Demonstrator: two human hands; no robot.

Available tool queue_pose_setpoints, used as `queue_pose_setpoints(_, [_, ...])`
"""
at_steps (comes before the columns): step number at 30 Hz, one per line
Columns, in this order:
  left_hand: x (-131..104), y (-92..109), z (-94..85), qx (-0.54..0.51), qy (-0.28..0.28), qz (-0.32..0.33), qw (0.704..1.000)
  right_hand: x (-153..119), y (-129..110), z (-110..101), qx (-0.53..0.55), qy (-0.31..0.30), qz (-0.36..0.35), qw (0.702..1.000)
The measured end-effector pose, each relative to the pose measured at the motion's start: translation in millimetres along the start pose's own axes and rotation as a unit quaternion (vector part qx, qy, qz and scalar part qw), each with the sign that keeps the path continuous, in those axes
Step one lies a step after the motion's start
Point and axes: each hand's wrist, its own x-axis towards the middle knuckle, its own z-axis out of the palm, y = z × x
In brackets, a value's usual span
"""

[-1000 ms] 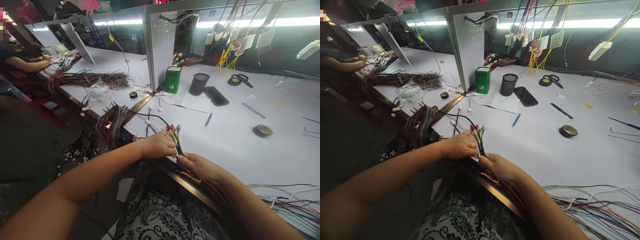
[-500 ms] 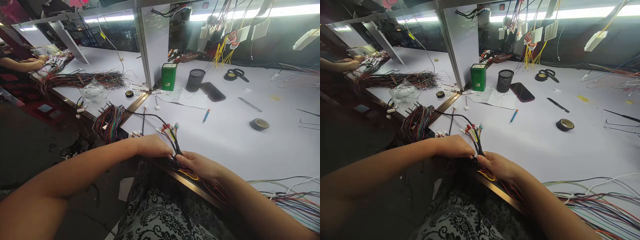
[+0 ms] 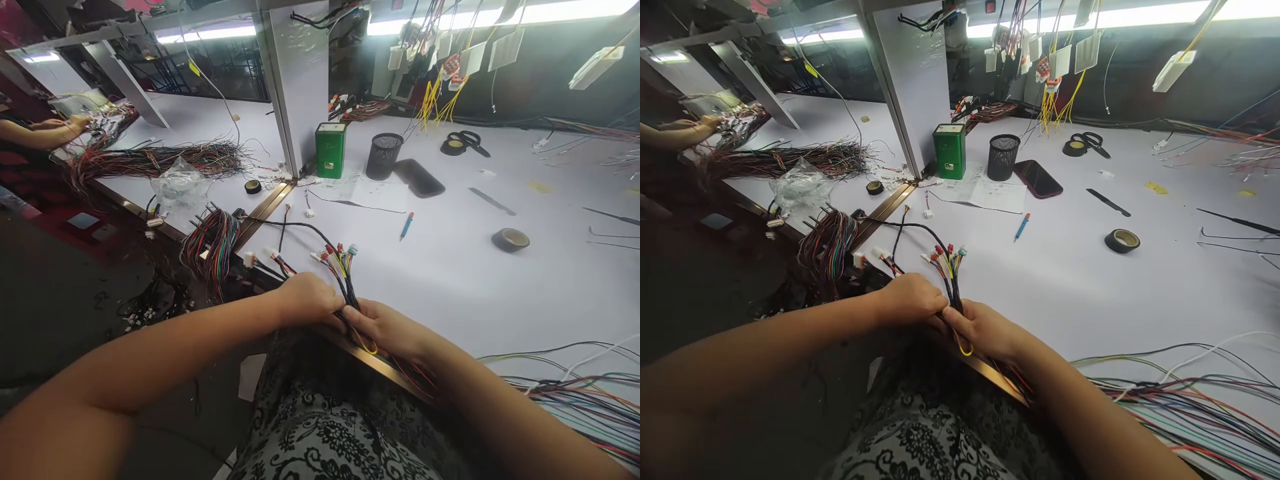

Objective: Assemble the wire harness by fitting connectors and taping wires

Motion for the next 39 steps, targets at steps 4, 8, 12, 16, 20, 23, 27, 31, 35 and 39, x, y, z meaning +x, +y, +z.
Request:
queue_pose_setpoints(4, [3, -15, -6.9, 0.004, -0.002, 0.082, 0.997, 1, -5, 1, -0.066, -0.054, -0.024, 0.996])
queue_pose_setpoints(8, [6, -21, -8.3, -0.001, 0.015, 0.089, 0.996, -1, -6, 1, -0.043, -0.06, 0.008, 0.997])
queue_pose_setpoints(12, [2, -14, -6.6, -0.024, 0.06, 0.019, 0.998, -1, -1, -3, 0.045, -0.061, -0.013, 0.997])
queue_pose_setpoints(16, [-4, -4, -12.1, -0.154, 0.09, -0.013, 0.984, -1, -2, -12, 0.126, -0.087, -0.017, 0.988])
queue_pose_setpoints(20, [-8, -2, -26.4, -0.164, 0.073, -0.024, 0.983, -4, -7, -17, 0.136, -0.133, -0.016, 0.982])
queue_pose_setpoints(23, [-17, 6, -32.0, -0.195, 0.186, -0.09, 0.959, -7, -9, -18, 0.148, -0.083, -0.039, 0.985])
queue_pose_setpoints(27, [-20, 31, -17.3, -0.462, 0.238, -0.301, 0.8, -11, -13, -17, 0.161, -0.001, -0.077, 0.984])
queue_pose_setpoints(31, [11, 54, 2.5, -0.715, 0.232, -0.201, 0.628, -11, -20, -11, 0.179, -0.04, -0.105, 0.977])
queue_pose_setpoints(35, [35, 50, -1.0, -0.783, 0.253, -0.099, 0.559, -9, -23, -3, 0.22, -0.076, -0.1, 0.967])
queue_pose_setpoints(39, [36, 30, -17.5, -0.754, 0.14, -0.041, 0.641, -12, -22, -6, 0.234, -0.085, -0.093, 0.964])
